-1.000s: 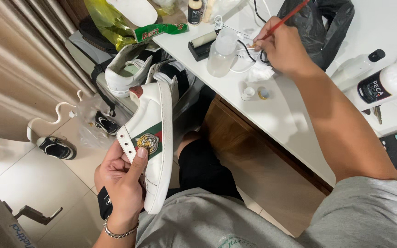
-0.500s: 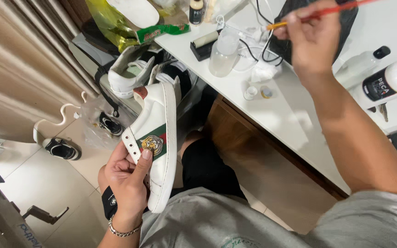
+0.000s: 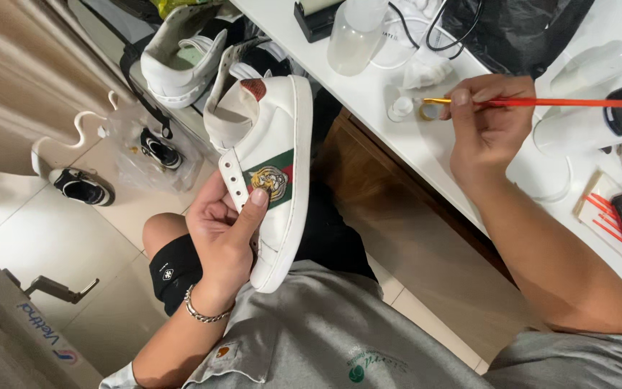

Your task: The person holds a white sneaker and uses a small brush to apply white paint to the sole and edges of the shoe. They repeatedly dip the brush into a small container of paint and carefully trace the shoe's contours.

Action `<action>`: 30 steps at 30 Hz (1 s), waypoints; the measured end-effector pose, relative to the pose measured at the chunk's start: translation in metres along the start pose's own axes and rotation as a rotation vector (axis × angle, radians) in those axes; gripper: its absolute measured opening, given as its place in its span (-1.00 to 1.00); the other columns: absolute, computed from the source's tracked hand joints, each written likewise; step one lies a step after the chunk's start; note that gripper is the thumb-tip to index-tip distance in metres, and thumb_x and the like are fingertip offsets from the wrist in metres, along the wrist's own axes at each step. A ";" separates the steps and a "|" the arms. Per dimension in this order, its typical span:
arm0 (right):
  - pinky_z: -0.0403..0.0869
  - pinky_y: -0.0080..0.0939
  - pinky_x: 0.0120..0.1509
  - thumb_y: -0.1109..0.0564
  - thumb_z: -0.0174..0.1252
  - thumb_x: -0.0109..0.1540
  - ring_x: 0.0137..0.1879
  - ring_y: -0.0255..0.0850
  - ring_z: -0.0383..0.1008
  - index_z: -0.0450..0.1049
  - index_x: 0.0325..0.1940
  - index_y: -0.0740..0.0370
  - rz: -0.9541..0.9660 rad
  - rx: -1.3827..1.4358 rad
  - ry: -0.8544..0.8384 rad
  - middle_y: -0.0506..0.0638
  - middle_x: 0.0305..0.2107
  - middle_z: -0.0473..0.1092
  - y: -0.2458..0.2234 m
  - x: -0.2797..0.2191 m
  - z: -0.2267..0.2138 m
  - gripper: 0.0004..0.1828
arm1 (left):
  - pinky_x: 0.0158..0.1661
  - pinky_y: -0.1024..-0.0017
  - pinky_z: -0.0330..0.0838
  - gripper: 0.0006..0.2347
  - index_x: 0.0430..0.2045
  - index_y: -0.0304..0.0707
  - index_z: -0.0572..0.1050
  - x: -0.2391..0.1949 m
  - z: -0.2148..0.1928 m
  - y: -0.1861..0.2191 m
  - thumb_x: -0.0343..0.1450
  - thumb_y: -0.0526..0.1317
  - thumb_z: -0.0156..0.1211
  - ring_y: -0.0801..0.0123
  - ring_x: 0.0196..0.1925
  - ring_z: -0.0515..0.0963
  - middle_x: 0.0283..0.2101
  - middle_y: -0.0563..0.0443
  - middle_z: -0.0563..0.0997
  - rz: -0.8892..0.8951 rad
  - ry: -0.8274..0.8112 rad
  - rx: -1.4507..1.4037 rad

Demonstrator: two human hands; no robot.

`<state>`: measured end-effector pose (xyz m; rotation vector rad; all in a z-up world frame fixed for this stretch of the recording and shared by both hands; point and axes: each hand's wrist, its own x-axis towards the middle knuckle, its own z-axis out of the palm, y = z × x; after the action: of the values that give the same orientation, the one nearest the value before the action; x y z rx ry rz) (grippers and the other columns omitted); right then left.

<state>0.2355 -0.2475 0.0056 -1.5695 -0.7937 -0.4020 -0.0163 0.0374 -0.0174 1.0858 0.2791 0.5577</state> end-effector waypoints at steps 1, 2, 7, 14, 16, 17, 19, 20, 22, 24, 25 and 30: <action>0.65 0.06 0.00 0.24 0.25 0.77 -0.16 0.10 0.55 0.19 0.20 0.20 0.003 0.003 -0.001 0.35 -0.08 0.41 0.002 -0.001 0.000 -0.69 | -0.05 0.55 0.77 -0.56 0.46 -0.52 0.63 -0.001 -0.001 -0.004 0.66 -0.27 0.52 0.57 -0.06 0.79 -0.05 0.02 0.88 -0.002 0.003 0.003; 0.67 0.07 0.04 0.28 0.24 0.77 -0.15 0.10 0.54 0.18 0.21 0.19 0.012 0.014 -0.015 0.38 -0.06 0.40 0.005 -0.002 0.000 -0.70 | -0.01 0.51 0.79 -0.55 0.47 -0.52 0.62 -0.002 -0.002 -0.009 0.66 -0.28 0.53 0.55 -0.04 0.80 0.00 -0.02 0.89 -0.002 0.007 -0.006; 0.75 0.11 0.11 0.37 0.24 0.75 -0.12 0.10 0.56 0.19 0.23 0.18 0.067 0.041 -0.051 0.38 -0.01 0.41 0.008 -0.002 -0.001 -0.68 | -0.12 0.56 0.72 -0.58 0.42 -0.50 0.64 -0.004 0.002 -0.009 0.66 -0.27 0.53 0.62 -0.12 0.72 -0.10 0.06 0.85 -0.024 0.009 0.019; 0.69 0.07 0.11 0.37 0.28 0.74 -0.14 0.09 0.56 0.21 0.20 0.19 0.069 0.043 -0.068 0.38 -0.05 0.43 0.015 -0.003 0.000 -0.67 | 0.04 0.43 0.81 -0.52 0.50 -0.54 0.58 -0.005 0.004 -0.015 0.65 -0.30 0.53 0.44 0.03 0.83 0.10 -0.15 0.89 -0.047 -0.006 -0.034; 0.65 0.04 0.10 0.37 0.28 0.73 -0.15 0.08 0.55 0.21 0.20 0.18 0.063 0.042 -0.064 0.39 -0.07 0.42 0.017 -0.003 -0.001 -0.66 | 0.00 0.44 0.80 -0.50 0.52 -0.54 0.57 -0.005 0.006 -0.014 0.64 -0.30 0.53 0.44 0.01 0.83 0.10 -0.17 0.89 -0.055 -0.002 -0.038; 0.65 0.03 0.10 0.37 0.29 0.74 -0.13 0.08 0.56 0.22 0.20 0.19 0.068 0.037 -0.072 0.36 -0.05 0.44 0.015 -0.003 -0.002 -0.67 | 0.02 0.44 0.81 -0.51 0.51 -0.55 0.58 -0.005 0.007 -0.011 0.65 -0.29 0.52 0.43 0.02 0.83 0.09 -0.15 0.89 -0.049 -0.018 -0.028; 0.65 0.03 0.10 0.36 0.31 0.75 -0.12 0.08 0.57 0.24 0.21 0.20 0.077 0.032 -0.081 0.33 -0.04 0.45 0.012 -0.003 -0.002 -0.68 | 0.04 0.44 0.81 -0.52 0.51 -0.55 0.58 -0.005 0.009 -0.009 0.66 -0.28 0.51 0.43 0.03 0.83 0.09 -0.14 0.89 -0.045 -0.032 -0.018; 0.67 0.04 0.10 0.40 0.28 0.74 -0.12 0.08 0.57 0.23 0.20 0.20 0.073 0.028 -0.077 0.34 -0.04 0.43 0.012 -0.003 -0.002 -0.67 | -0.03 0.49 0.78 -0.51 0.51 -0.53 0.58 -0.005 0.008 -0.009 0.67 -0.27 0.52 0.50 -0.03 0.80 0.04 -0.08 0.89 -0.043 -0.032 -0.004; 0.69 0.05 0.11 0.44 0.26 0.73 -0.11 0.08 0.57 0.21 0.20 0.21 0.070 0.025 -0.073 0.34 -0.03 0.41 0.011 -0.002 -0.001 -0.66 | -0.11 0.54 0.74 -0.51 0.52 -0.51 0.58 -0.005 0.009 -0.010 0.67 -0.25 0.52 0.57 -0.09 0.77 -0.01 -0.03 0.89 -0.040 -0.029 0.012; 0.69 0.08 0.12 0.35 0.30 0.76 -0.11 0.08 0.59 0.23 0.21 0.20 0.072 0.013 -0.087 0.32 -0.02 0.44 0.009 -0.002 -0.001 -0.68 | -0.05 0.49 0.77 -0.51 0.51 -0.54 0.57 -0.005 0.010 -0.010 0.66 -0.25 0.52 0.49 -0.03 0.80 0.06 -0.11 0.89 -0.031 -0.038 -0.009; 0.69 0.08 0.12 0.35 0.30 0.76 -0.11 0.08 0.59 0.23 0.21 0.20 0.073 0.015 -0.088 0.32 -0.02 0.44 0.013 -0.002 -0.001 -0.68 | -0.05 0.49 0.77 -0.51 0.51 -0.54 0.57 -0.004 0.010 -0.011 0.66 -0.25 0.52 0.49 -0.03 0.80 0.06 -0.11 0.89 -0.030 -0.036 -0.008; 0.72 0.09 0.12 0.41 0.27 0.76 -0.11 0.09 0.61 0.21 0.21 0.20 0.074 0.030 -0.077 0.32 -0.03 0.43 0.011 -0.002 -0.001 -0.67 | 0.09 0.46 0.76 -0.54 0.48 -0.52 0.59 -0.005 0.010 -0.011 0.68 -0.23 0.51 0.47 0.07 0.80 0.12 -0.09 0.87 -0.018 -0.051 0.016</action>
<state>0.2416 -0.2487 -0.0039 -1.5891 -0.7945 -0.2760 -0.0122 0.0235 -0.0232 1.1103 0.2493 0.5117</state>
